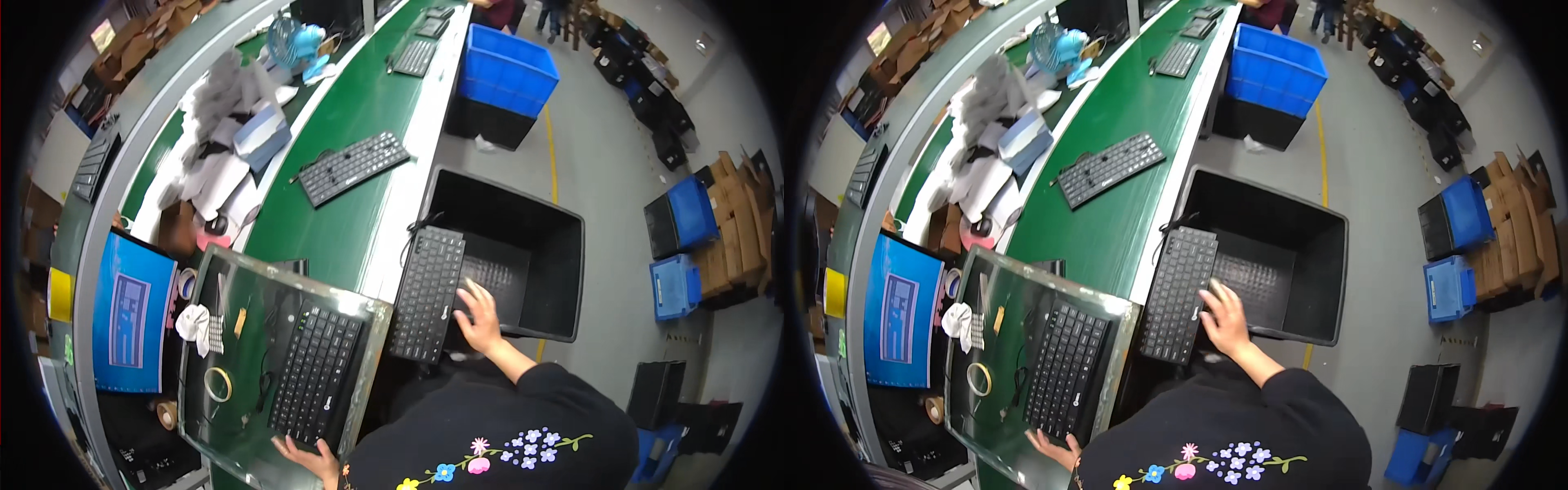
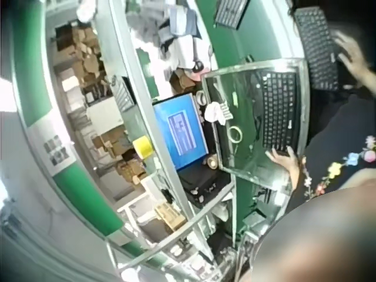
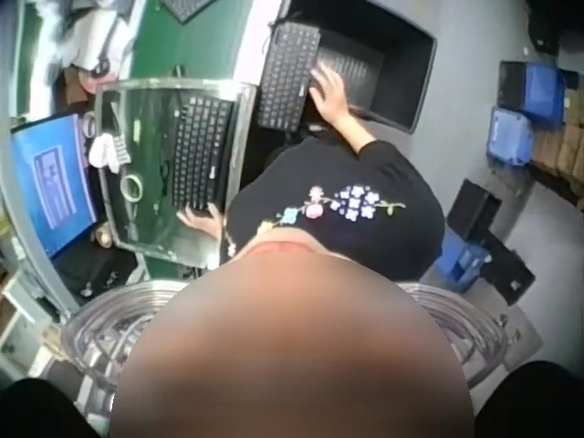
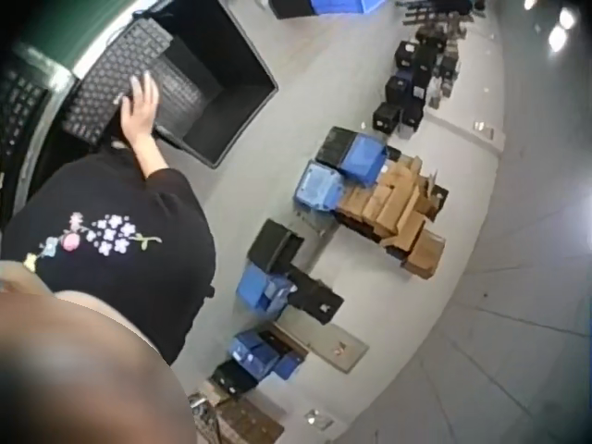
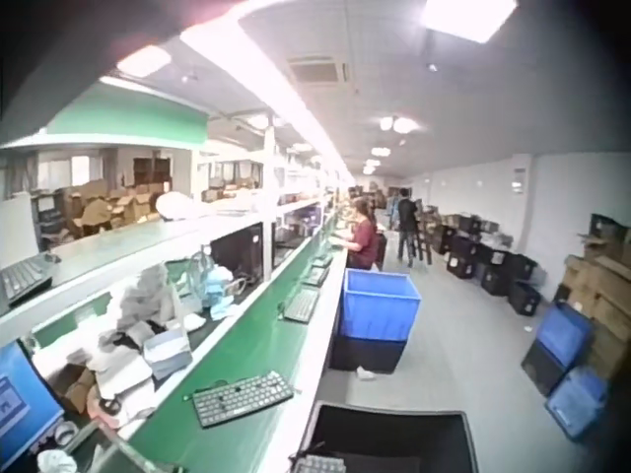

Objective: Testing computer keyboards at a factory workstation by typing and checking keys.

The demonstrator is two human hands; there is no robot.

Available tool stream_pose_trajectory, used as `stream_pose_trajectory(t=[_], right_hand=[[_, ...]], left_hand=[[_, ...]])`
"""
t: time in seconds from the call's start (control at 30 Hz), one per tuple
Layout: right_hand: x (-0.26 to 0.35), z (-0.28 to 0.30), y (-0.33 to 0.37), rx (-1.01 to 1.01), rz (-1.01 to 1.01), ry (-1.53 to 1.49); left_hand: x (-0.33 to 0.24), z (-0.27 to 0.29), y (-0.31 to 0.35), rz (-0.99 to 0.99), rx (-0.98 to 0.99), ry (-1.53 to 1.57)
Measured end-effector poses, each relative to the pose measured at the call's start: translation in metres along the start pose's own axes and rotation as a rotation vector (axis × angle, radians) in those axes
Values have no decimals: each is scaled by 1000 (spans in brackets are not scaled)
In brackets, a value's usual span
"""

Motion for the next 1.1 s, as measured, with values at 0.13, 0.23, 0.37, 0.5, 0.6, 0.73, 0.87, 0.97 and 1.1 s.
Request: stream_pose_trajectory(t=[0.13,0.23,0.37,0.5,0.6,0.73,0.87,0.97,1.1], right_hand=[[-91,36,57,-8,-395,128],[-139,55,102,-23,-636,72],[-166,86,147,-66,-648,71],[-208,128,195,-91,-801,53],[-257,177,243,-236,-886,93],[-374,235,339,-455,-1031,-27],[-522,287,414,-455,-1111,-20],[-600,319,428,-365,-1115,-124],[-673,339,424,-51,-1348,-152]], left_hand=[[-43,2,-22,-170,-199,-21],[-86,-25,-47,-263,-184,225],[-158,-74,-65,-404,39,408],[-235,-145,-46,-388,332,597],[-300,-217,-5,-394,610,606],[-371,-322,86,-353,975,598],[-435,-417,196,-361,1105,417],[-500,-448,260,-432,1096,289],[-552,-454,285,-483,1197,247]])
Point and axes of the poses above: each hand's wrist, its own y-axis away from the middle knuckle, its own z-axis out of the back of the hand, x = y × z, the point moved 8 cm from there along -y, towards the middle knuckle, and after that the axes turned 9 degrees about y, right-handed, at the moved point
